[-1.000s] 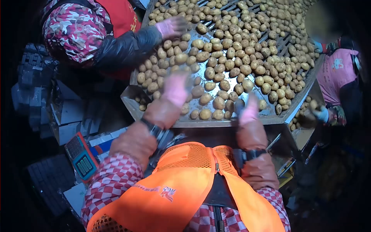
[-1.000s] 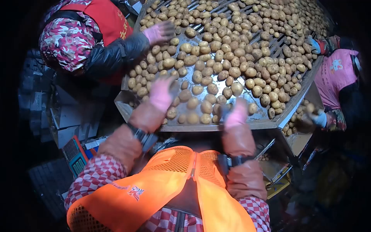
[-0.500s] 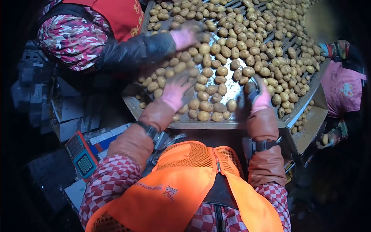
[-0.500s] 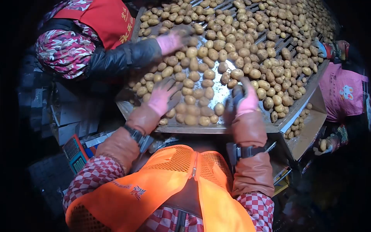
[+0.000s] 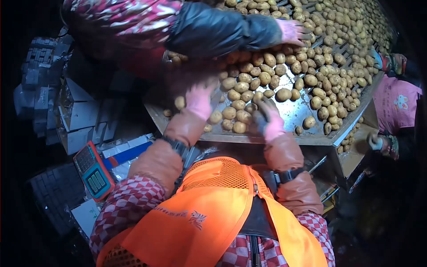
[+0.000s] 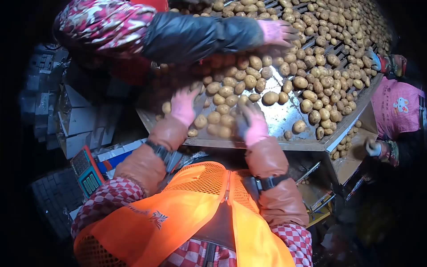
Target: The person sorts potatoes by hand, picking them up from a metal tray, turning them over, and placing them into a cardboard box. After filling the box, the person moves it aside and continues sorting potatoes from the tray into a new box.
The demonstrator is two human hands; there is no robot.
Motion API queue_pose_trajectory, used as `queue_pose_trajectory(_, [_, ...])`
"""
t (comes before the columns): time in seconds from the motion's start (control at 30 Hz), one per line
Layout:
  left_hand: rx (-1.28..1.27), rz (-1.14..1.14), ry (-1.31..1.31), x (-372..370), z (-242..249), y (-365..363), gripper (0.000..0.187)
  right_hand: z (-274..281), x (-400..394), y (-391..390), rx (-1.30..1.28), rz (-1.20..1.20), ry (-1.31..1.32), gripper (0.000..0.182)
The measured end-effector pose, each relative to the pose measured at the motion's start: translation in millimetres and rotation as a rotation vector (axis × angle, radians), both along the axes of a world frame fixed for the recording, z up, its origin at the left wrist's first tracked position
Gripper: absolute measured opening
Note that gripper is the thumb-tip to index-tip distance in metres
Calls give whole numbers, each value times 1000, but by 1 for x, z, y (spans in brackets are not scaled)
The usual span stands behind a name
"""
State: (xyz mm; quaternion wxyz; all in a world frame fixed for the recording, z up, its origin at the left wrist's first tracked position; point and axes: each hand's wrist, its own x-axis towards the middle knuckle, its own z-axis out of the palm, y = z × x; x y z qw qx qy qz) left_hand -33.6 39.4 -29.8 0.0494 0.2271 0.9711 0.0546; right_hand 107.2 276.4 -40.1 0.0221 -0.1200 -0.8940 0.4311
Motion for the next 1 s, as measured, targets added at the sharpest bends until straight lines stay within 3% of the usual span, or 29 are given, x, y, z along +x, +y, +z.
queue_pose_trajectory(0.03, [25,5,26,4,-4,-10,46,7,3,6,-74,-111,144,38])
queue_pose_trajectory(0.1, [75,18,73,10,-19,-36,50,48,16,23,-363,-316,-173,31])
queue_pose_trajectory(0.13, [100,155,20,12,-11,-33,53,32,25,38,-346,-318,-284,29])
queue_pose_trajectory(0.23, [164,37,150,-5,8,-11,53,23,33,33,-121,-185,-567,27])
queue_pose_trajectory(0.27, [-19,43,-94,-10,25,7,43,23,27,18,-41,-86,-505,36])
queue_pose_trajectory(0.33, [-175,67,-129,-23,8,28,36,47,-10,-20,168,-86,-650,56])
queue_pose_trajectory(0.37, [-256,78,-141,-31,0,31,33,46,-20,-26,156,-52,-577,52])
queue_pose_trajectory(0.43, [-163,40,-132,-39,-1,22,30,28,-28,-28,66,29,-305,49])
queue_pose_trajectory(0.53, [9,145,-158,-56,1,15,34,8,-21,-18,-131,111,-111,44])
queue_pose_trajectory(0.63, [176,262,-191,-47,16,10,39,20,-3,-5,-874,-131,-354,49])
queue_pose_trajectory(0.67, [315,231,-237,-36,32,10,40,13,2,1,-990,-149,-226,41])
queue_pose_trajectory(0.7, [561,101,-350,-19,46,24,36,40,2,6,-1318,-254,-236,40])
queue_pose_trajectory(0.73, [806,-24,-461,-3,53,44,33,28,3,7,-1534,-276,-161,47])
queue_pose_trajectory(0.8, [606,-258,-289,-8,51,77,32,49,-3,3,-1800,-386,-53,45])
queue_pose_trajectory(0.83, [508,-377,-196,-19,49,95,32,40,-2,6,-1615,-305,9,45])
queue_pose_trajectory(0.9, [460,-353,149,-60,14,131,27,2,2,15,-1229,-154,121,46])
queue_pose_trajectory(0.93, [165,-302,150,-73,12,140,25,-4,1,21,-1505,-207,65,47])
queue_pose_trajectory(1.0, [-29,-243,68,-67,18,147,26,-4,17,25,-749,-72,115,51])
